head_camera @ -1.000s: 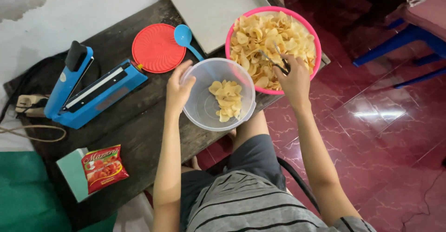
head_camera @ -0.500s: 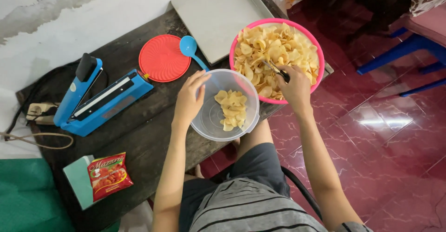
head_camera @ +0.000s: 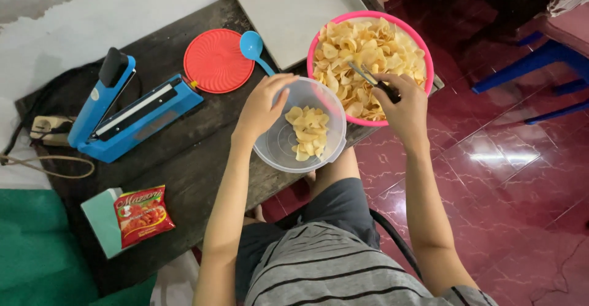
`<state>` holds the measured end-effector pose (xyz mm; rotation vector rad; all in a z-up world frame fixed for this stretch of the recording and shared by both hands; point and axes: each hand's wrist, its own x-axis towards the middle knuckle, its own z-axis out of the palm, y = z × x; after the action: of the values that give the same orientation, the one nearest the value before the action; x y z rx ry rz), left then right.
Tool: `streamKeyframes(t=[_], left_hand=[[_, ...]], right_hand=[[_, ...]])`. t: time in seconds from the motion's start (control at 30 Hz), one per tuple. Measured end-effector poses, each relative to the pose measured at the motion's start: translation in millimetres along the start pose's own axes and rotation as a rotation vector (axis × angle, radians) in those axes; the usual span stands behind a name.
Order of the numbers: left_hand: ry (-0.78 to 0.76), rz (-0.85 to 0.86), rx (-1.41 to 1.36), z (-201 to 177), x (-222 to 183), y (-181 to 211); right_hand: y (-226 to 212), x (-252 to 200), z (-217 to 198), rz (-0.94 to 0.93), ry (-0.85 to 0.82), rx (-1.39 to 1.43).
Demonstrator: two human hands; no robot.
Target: Scooping chips from a large bowl into a smaller plastic container using a scoop and hands.
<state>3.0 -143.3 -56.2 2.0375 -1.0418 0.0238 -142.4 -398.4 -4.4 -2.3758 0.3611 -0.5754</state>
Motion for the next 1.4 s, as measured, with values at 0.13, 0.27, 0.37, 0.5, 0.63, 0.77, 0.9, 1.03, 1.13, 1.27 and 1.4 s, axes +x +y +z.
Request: streamKeyframes(t=[0.13, 0.27, 0.37, 0.5, 0.63, 0.77, 0.9, 1.03, 1.13, 1.27, 1.4], left_hand=[[0.071, 0.052, -0.087, -3.6, 15.1, 10.2], [0.032, -0.016, -0.285, -4.1, 20.9, 14.1], [-0.038, -0.074, -0.297, -2.6, 20.5, 16.5], [-0.113, -0.078, -0.204, -2.9, 22.3, 20.1], [-0.147, -0.044, -0.164, 9.9, 23.1, 7.5], [-0.220, 0.029, -0.117, 8.3, 31.8, 19.6], [-0.327, 0.048, -0.093, 4.9, 39.9, 39.8], [-0.244, 0.069, -0.148, 18.7, 44.4, 25.3], [-0.243, 0.045, -0.186, 16.0, 45.1, 25.1], [-0.222, 0.044, -0.199, 14.5, 43.8, 26.7], [-0.193, 0.065, -0.216, 16.0, 44.3, 23.8]], right_hand=[[-34.9, -16.8, -4.2, -0.047, -0.063, 0.029], [-47.1, -37.0, 13.4, -0.133, -0.234, 0.038], [-41.7, -44.9, 28.4, -0.149, -0.285, -0.061], [-43.0, -44.5, 26.9, -0.088, -0.310, -0.036], [-13.1, -29.4, 19.3, -0.063, -0.179, -0.009], [16.4, -11.5, 10.0, 0.029, -0.032, -0.178], [44.7, -1.1, 15.9, 0.132, -0.015, -0.324], [60.1, 5.8, 26.0, 0.121, -0.036, -0.369], [69.2, 14.6, 34.8, 0.076, -0.035, -0.363], [66.3, 28.3, 45.5, 0.048, 0.004, -0.410], [67.1, 48.2, 56.4, 0.043, 0.024, -0.374]])
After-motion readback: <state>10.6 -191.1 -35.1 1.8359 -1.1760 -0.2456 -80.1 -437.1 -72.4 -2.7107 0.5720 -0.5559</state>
